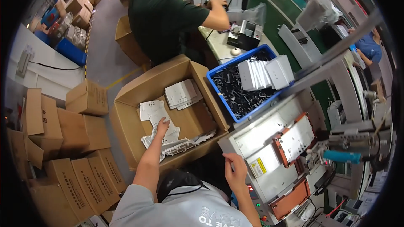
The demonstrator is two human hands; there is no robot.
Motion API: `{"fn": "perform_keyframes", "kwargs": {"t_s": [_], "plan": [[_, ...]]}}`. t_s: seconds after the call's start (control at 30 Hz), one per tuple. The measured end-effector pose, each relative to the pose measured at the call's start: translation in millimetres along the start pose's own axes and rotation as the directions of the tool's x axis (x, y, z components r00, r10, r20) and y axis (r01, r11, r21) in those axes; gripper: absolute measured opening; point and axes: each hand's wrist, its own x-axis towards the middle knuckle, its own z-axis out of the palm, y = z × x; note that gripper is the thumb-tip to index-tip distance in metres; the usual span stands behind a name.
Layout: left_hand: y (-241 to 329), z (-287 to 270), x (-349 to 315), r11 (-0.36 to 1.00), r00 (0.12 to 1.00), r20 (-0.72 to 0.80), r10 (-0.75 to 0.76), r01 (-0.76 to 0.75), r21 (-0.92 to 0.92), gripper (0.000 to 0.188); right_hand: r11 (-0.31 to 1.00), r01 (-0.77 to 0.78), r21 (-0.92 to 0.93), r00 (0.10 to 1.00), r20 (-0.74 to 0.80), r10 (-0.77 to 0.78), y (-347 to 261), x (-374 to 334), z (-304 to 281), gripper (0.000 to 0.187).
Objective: Assembling or processing small components by placing them onto a specialized machine template on a factory floor.
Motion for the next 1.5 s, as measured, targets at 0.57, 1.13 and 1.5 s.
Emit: {"fn": "perform_keyframes", "kwargs": {"t_s": [0.57,1.13,1.5], "plan": [[6,68,181,0.991,0.991,-0.126,0.034,-0.017,0.133,0.047,0.944,-0.278,-0.175,0.938,0.161,0.306,8,75,62,0.020],[98,4,85,0.690,0.961,0.247,0.124,0.095,-0.717,0.037,0.701,-0.241,-0.671,0.964,-0.080,0.255,141,266,65,0.017],[151,-81,-62,0.568,0.971,0.148,0.186,0.017,-0.823,0.053,0.533,0.028,-0.846,0.998,0.057,0.039,191,235,90,0.022]]}}
